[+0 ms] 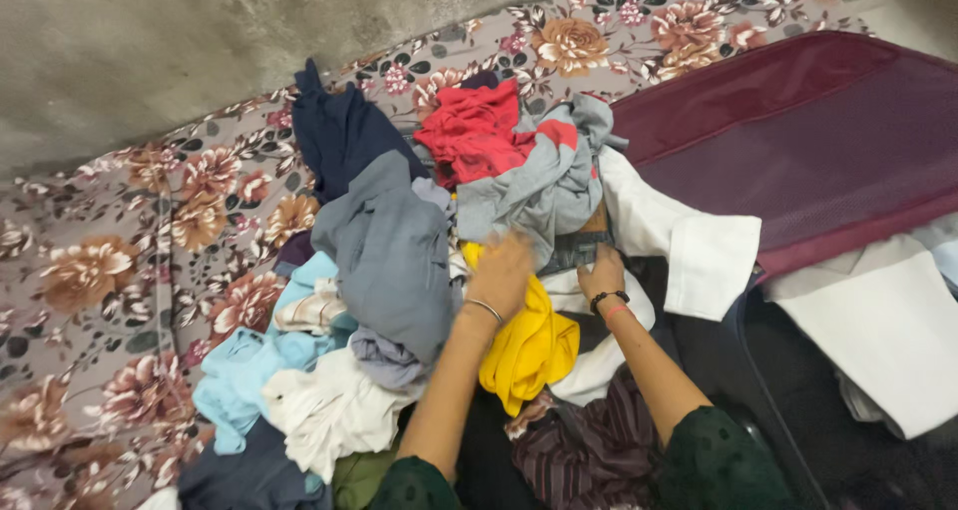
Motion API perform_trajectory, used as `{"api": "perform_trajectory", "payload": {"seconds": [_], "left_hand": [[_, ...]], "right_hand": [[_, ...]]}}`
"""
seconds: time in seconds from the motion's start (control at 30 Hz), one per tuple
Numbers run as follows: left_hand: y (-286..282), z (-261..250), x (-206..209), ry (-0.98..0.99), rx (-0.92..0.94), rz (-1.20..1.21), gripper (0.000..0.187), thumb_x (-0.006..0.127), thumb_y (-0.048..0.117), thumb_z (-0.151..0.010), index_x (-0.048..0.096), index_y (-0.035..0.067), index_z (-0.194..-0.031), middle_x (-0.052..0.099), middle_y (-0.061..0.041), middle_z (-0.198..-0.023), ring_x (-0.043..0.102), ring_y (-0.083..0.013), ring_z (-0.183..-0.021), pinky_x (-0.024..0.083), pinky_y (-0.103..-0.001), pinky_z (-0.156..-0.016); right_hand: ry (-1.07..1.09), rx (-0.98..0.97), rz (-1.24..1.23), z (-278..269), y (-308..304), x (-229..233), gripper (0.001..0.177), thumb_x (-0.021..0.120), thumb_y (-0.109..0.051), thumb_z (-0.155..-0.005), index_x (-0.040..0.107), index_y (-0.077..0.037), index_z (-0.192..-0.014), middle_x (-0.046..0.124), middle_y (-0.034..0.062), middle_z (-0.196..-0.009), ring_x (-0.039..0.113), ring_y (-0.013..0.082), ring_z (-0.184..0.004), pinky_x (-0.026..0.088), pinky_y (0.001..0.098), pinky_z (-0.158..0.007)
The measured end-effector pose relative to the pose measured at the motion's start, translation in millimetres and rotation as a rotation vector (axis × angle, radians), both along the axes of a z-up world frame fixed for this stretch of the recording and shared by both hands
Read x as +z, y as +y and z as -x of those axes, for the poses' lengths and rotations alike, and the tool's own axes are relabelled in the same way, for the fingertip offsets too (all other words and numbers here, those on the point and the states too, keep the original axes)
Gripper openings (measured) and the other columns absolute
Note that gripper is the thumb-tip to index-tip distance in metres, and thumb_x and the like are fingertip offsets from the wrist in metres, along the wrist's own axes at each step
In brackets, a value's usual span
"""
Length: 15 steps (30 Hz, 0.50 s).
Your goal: The person folds various items of clothing, such as jeans and shirts, by hand on a bed and places them into an open suitcase.
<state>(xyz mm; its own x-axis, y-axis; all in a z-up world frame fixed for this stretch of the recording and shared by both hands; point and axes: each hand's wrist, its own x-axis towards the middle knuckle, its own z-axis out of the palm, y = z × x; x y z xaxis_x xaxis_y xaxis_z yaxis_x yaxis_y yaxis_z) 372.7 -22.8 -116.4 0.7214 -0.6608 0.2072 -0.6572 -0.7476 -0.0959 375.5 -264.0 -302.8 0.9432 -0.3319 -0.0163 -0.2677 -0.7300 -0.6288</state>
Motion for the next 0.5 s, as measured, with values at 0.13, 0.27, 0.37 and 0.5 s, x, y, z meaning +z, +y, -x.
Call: {"api": "perform_trajectory", "payload": {"seconds": [0.13, 0.27, 0.37, 0.5], "left_hand": [[-34.7, 14.8, -21.8, 0.223, -0.168, -0.014, 0.031, 0.057, 0.016, -0.089, 0.069, 0.01, -0.116, 0.057, -0.01, -0.144, 0.039, -0.031, -0.146, 0.023, -0.059, -0.122], [-44.9, 22.7, -24.3, 0.342, -0.137, -0.008, 0.029, 0.06, 0.014, -0.088, 0.07, 0.011, -0.114, 0.056, -0.011, -0.146, 0.037, -0.0304, -0.149, 0.023, -0.056, -0.123], [-38.1, 24.2, -18.5, 0.421, -0.069, 0.056, 0.034, 0.066, 0.016, -0.085, 0.067, 0.008, -0.117, 0.055, -0.013, -0.146, 0.036, -0.0331, -0.147, 0.024, -0.055, -0.122], [-32.7, 22.0, -17.8, 0.478, 0.022, 0.192, 0.048, 0.071, 0.018, -0.084, 0.062, 0.004, -0.129, 0.053, -0.016, -0.144, 0.037, -0.0363, -0.145, 0.027, -0.051, -0.12]], "right_hand": [[0.291, -0.226, -0.15, -25.6, -4.7, -16.6, 0.084, 0.084, -0.035, -0.073, 0.051, -0.003, -0.144, 0.047, 0.0314, -0.147, 0.046, 0.046, -0.138, 0.041, 0.0448, -0.115], [0.294, -0.352, -0.32, -46.2, -11.0, -13.0, 0.105, 0.093, -0.036, -0.062, 0.041, -0.002, -0.147, 0.044, 0.0312, -0.148, 0.041, 0.0441, -0.139, 0.037, 0.0448, -0.114], [0.387, -0.385, -0.538, -61.2, -19.4, -3.4, 0.099, 0.092, -0.038, -0.06, 0.045, -0.005, -0.141, 0.053, 0.0277, -0.145, 0.05, 0.0411, -0.134, 0.041, 0.0435, -0.11], [0.333, -0.236, -0.671, -68.2, -24.3, 7.4, 0.067, 0.089, -0.04, -0.065, 0.071, 0.001, -0.114, 0.075, 0.0218, -0.121, 0.07, 0.0329, -0.109, 0.052, 0.04, -0.095]]}}
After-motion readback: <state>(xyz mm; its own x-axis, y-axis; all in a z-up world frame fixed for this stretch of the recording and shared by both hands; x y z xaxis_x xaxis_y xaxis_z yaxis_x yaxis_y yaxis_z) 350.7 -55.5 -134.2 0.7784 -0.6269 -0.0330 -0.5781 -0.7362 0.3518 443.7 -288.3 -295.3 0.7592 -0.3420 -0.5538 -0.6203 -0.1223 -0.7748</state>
